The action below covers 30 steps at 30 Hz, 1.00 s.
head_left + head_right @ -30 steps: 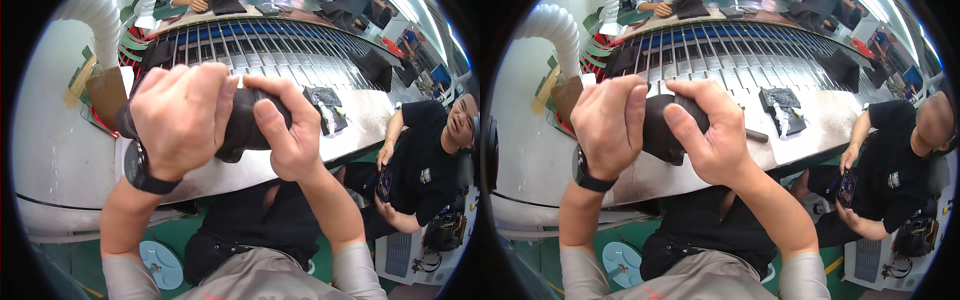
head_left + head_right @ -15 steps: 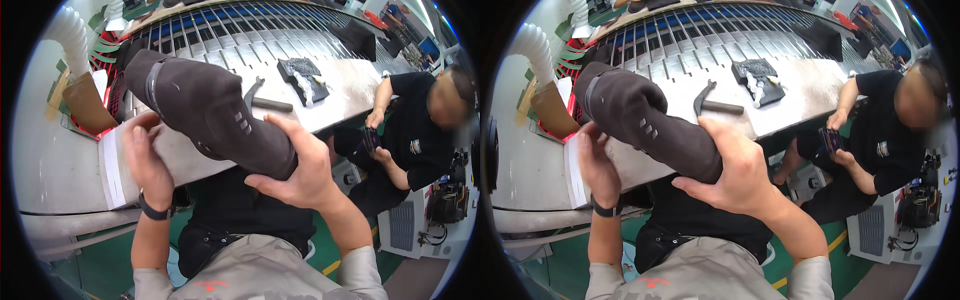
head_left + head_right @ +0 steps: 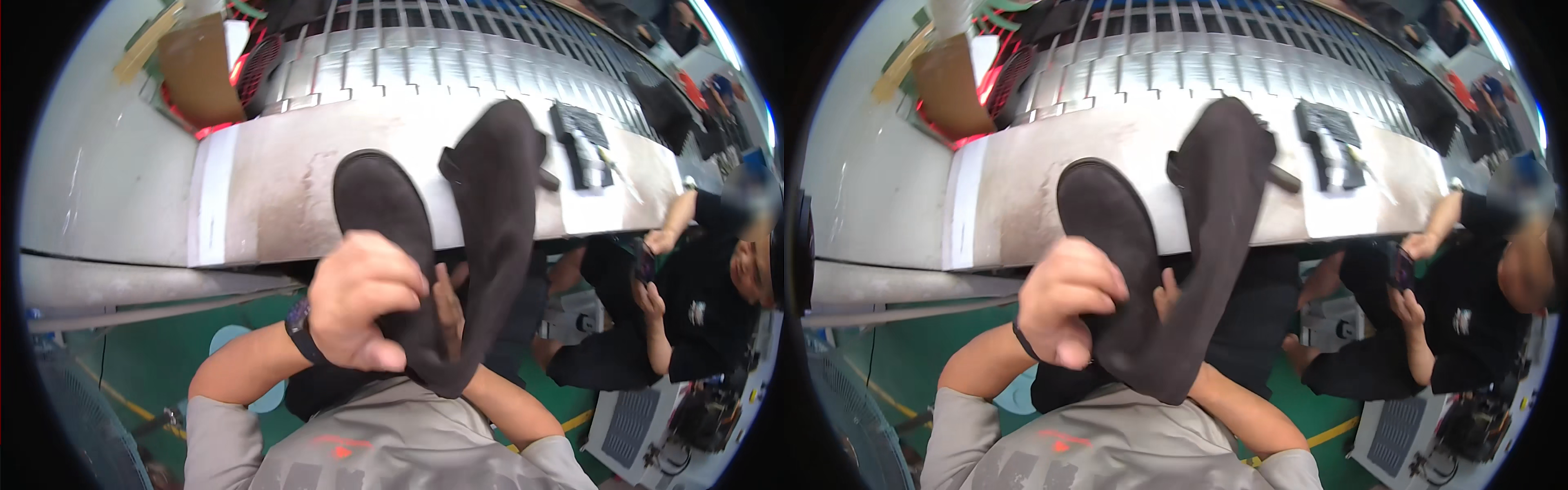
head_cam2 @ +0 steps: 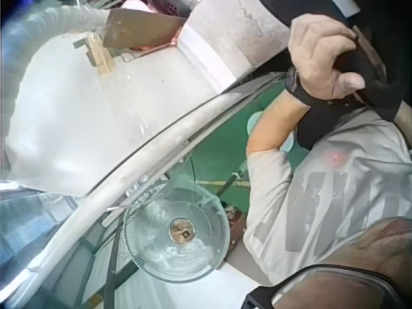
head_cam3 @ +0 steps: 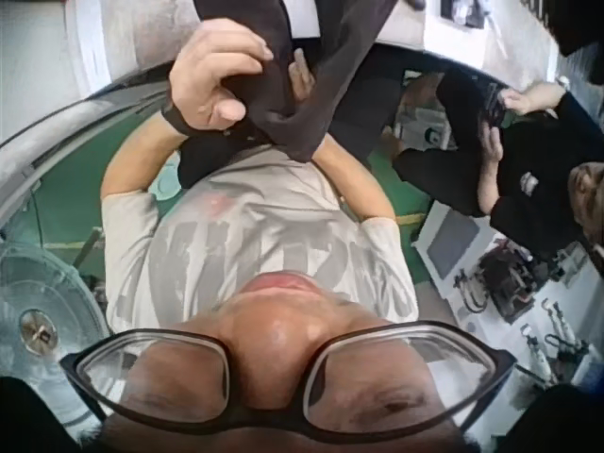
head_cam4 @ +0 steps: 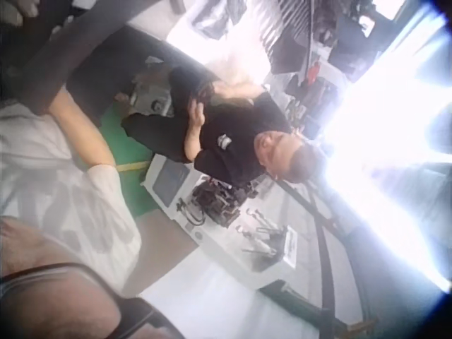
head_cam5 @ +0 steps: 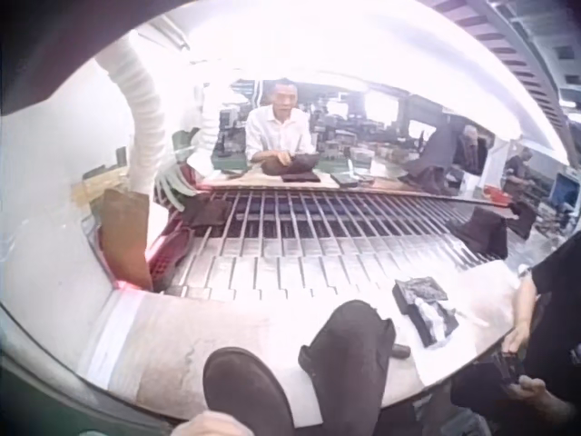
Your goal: The person attaches outsoles to boot uppers by hand, pressing firmly along the edges around each shoe, and places the assembled boots onto a conveyor belt.
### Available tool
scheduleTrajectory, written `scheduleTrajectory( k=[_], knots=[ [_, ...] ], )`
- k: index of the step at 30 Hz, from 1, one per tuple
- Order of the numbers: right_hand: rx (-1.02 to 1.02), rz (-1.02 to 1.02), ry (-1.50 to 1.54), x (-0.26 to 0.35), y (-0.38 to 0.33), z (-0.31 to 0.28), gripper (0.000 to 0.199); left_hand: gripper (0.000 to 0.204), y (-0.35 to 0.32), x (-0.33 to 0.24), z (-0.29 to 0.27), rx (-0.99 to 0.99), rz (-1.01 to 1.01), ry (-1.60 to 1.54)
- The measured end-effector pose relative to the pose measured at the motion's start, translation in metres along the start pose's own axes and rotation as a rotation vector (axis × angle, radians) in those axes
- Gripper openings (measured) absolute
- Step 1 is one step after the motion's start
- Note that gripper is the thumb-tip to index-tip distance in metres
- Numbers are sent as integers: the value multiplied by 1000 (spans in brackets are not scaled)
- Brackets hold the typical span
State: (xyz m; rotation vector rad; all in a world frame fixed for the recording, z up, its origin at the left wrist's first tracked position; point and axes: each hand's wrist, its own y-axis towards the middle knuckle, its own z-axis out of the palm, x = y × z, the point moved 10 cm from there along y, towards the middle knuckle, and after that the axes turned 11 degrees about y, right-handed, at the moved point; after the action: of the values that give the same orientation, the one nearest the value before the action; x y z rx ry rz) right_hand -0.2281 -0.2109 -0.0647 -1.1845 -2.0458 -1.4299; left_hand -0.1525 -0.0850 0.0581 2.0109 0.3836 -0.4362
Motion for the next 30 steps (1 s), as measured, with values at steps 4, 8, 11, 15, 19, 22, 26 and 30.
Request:
scheduleTrajectory(
  k=[4, 8, 11, 15, 19, 22, 26, 30],
  knots=[
    [-128, 68, 103, -37, -29, 9, 77, 108, -8, 80, -47, -68, -337, 521],
    [-17, 87, 74, -46, -22, -6, 78, 133, 1, 124, -28, 201, -373, 214],
    [95, 58, 39, -51, -27, -1, 79, 121, 6, 125, -21, 322, -278, 223],
    [170, 33, 22, -52, -40, 18, 81, 85, 8, 128, -12, 377, -302, 101],
    [143, 62, 49, -45, -26, 11, 79, 71, 8, 136, -10, 422, -372, 47],
    [323, 119, 4, -36, 2, -6, 76, 67, 33, 123, -8, 549, -180, 255],
    [319, 28, 28, -42, -14, 19, 71, 59, 43, 119, 13, 697, -92, 242],
    [63, 72, 207, -39, -16, 11, 70, 51, 39, 128, 8, 690, -162, 216]
  ],
)
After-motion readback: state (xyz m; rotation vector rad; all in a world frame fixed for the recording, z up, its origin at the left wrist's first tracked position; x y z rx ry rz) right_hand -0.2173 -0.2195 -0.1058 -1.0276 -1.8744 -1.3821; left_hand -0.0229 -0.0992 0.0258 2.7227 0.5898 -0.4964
